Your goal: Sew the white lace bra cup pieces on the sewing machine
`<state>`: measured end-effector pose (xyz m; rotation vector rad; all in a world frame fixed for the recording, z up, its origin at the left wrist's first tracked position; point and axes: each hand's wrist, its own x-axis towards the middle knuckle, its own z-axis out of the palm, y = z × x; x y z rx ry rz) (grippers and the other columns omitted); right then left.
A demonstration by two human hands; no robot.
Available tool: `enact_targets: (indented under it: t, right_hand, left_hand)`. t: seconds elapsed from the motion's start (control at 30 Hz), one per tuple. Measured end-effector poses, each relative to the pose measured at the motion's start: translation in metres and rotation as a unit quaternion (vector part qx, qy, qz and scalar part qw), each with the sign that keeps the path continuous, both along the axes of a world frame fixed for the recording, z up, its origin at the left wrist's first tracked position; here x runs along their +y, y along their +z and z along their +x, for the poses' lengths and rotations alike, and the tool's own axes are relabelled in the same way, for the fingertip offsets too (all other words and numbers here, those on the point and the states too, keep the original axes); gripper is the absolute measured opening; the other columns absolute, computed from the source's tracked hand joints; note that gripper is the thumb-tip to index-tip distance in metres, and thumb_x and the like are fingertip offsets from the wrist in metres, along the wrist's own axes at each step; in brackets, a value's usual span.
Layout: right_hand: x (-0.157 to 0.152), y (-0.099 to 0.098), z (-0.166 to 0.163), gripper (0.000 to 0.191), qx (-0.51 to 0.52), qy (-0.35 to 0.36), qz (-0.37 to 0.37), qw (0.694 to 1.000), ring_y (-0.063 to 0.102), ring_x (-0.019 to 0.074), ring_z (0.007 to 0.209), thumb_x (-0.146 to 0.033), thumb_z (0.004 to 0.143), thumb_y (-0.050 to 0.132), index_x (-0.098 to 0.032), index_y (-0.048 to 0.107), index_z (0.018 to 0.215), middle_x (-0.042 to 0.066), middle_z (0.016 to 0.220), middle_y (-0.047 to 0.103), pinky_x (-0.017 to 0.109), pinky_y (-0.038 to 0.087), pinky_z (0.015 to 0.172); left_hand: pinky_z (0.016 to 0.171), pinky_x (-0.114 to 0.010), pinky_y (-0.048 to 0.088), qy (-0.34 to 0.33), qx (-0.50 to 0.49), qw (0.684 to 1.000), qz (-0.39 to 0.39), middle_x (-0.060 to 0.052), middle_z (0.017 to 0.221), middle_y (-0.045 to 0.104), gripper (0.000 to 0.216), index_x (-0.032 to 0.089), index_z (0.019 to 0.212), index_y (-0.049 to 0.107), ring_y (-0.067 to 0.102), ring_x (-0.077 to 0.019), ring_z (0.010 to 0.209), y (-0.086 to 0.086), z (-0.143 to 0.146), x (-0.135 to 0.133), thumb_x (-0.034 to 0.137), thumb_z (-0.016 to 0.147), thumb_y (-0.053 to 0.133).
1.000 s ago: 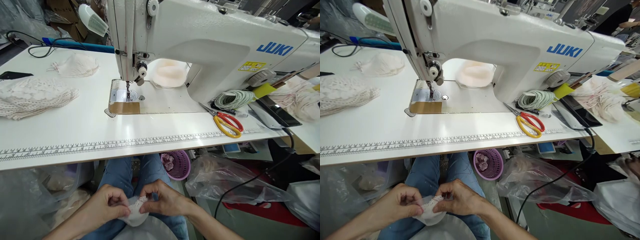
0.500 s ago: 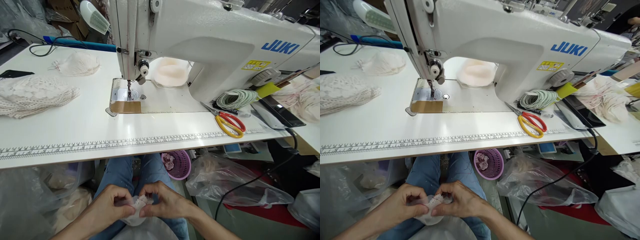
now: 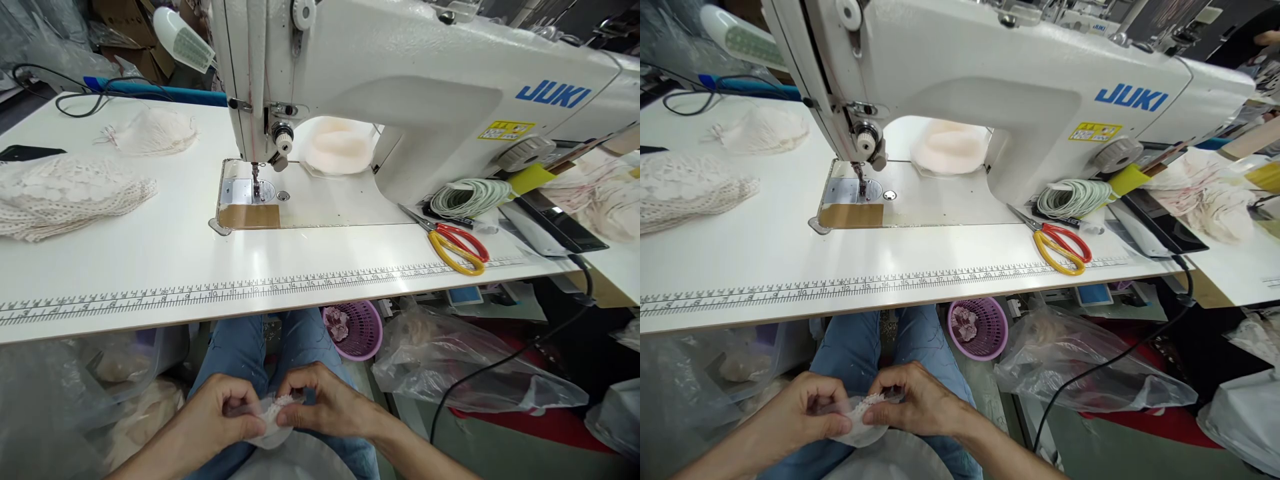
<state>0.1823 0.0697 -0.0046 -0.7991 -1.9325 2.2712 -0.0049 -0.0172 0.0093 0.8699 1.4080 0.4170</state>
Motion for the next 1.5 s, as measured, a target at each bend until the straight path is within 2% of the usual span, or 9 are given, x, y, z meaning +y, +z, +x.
enact_targets:
  t: [0.1,0.3,0.47,0.57,0.8,1.03,1.2,1.3,1.5]
  right_hand:
    - [0.0,0.002,0.0,0.032,-0.008,-0.004,-0.027,1.0,0.043,0.0104,0.061,-0.043,0.071,0.07,-0.012,0.067,0.075,-0.001,0.064,0.053,0.021,0.037,0.058]
    - [0.004,0.003,0.0,0.037,-0.016,-0.003,-0.07,0.997,0.048,0.0115,0.063,-0.048,0.067,0.073,-0.013,0.068,0.076,0.0,0.067,0.057,0.022,0.039,0.06]
    - [0.006,-0.001,0.0,0.041,-0.021,-0.013,-0.079,0.997,0.048,0.0113,0.063,-0.051,0.066,0.073,-0.012,0.069,0.076,0.0,0.065,0.057,0.021,0.039,0.058]
    - [0.006,-0.004,0.001,0.041,-0.013,-0.006,-0.08,0.997,0.047,0.0107,0.062,-0.051,0.066,0.073,-0.012,0.069,0.077,0.0,0.065,0.056,0.021,0.039,0.059]
    - [0.011,0.001,0.0,0.035,-0.004,0.016,-0.018,1.0,0.046,0.0107,0.063,-0.046,0.074,0.067,-0.012,0.069,0.08,0.0,0.068,0.057,0.021,0.038,0.06]
    - [0.01,0.004,-0.004,0.039,-0.007,0.027,0.034,0.999,0.044,0.011,0.064,-0.051,0.067,0.071,-0.015,0.068,0.081,-0.002,0.067,0.054,0.021,0.037,0.059]
    - [0.005,-0.001,-0.007,0.029,-0.009,0.007,0.057,0.998,0.043,0.0106,0.062,-0.043,0.075,0.065,-0.014,0.066,0.077,-0.001,0.067,0.053,0.022,0.037,0.06]
    - [0.005,0.001,-0.008,0.023,-0.003,0.008,0.053,0.999,0.043,0.0106,0.063,-0.037,0.076,0.064,-0.014,0.066,0.079,-0.001,0.068,0.054,0.022,0.037,0.061]
    - [0.006,0.002,-0.009,0.019,-0.022,0.018,0.041,0.999,0.046,0.0107,0.063,-0.031,0.076,0.063,-0.015,0.068,0.083,-0.001,0.068,0.056,0.021,0.038,0.06]
  left_hand:
    - [0.048,-0.021,0.022,0.005,0.001,1.0,-0.01,0.008,0.048,0.032,0.018,0.015,0.057,0.059,0.025,-0.009,0.05,0.001,0.0,-0.002,0.032,0.061,0.064]
    - [0.055,-0.02,0.032,0.031,-0.039,0.998,-0.046,0.004,0.058,0.051,0.016,0.013,0.066,0.066,0.041,-0.0114,0.059,0.003,-0.004,-0.004,0.028,0.062,0.065]
    - [0.061,-0.021,0.038,-0.001,-0.013,0.999,-0.052,0.002,0.066,0.062,0.018,0.016,0.073,0.07,0.051,-0.015,0.067,0.005,-0.011,-0.005,0.032,0.064,0.068]
    - [0.065,-0.022,0.041,-0.018,-0.004,0.999,-0.049,0.001,0.07,0.065,0.02,0.017,0.079,0.071,0.056,-0.017,0.072,0.007,-0.013,-0.005,0.032,0.066,0.068]
    - [0.072,-0.025,0.044,0.011,-0.049,0.998,-0.039,-0.001,0.077,0.072,0.024,0.017,0.088,0.069,0.063,-0.0208,0.081,0.011,-0.011,-0.002,0.023,0.065,0.064]
    - [0.072,-0.025,0.044,0.01,-0.011,1.0,-0.026,-0.002,0.079,0.071,0.022,0.017,0.084,0.07,0.063,-0.0226,0.082,0.01,-0.01,-0.004,0.027,0.065,0.062]
    - [0.063,-0.022,0.039,-0.013,0.002,1.0,-0.007,0.0,0.072,0.069,0.017,0.017,0.078,0.071,0.061,-0.0204,0.075,0.012,-0.01,-0.002,0.025,0.068,0.06]
    - [0.062,-0.021,0.038,-0.018,-0.015,1.0,-0.002,0.0,0.071,0.067,0.015,0.017,0.076,0.071,0.059,-0.0191,0.074,0.014,-0.01,0.002,0.025,0.068,0.062]
    - [0.051,-0.018,0.029,-0.011,0.001,1.0,0.017,0.005,0.054,0.05,0.013,0.015,0.064,0.07,0.043,-0.0106,0.055,0.01,-0.008,0.007,0.022,0.068,0.06]
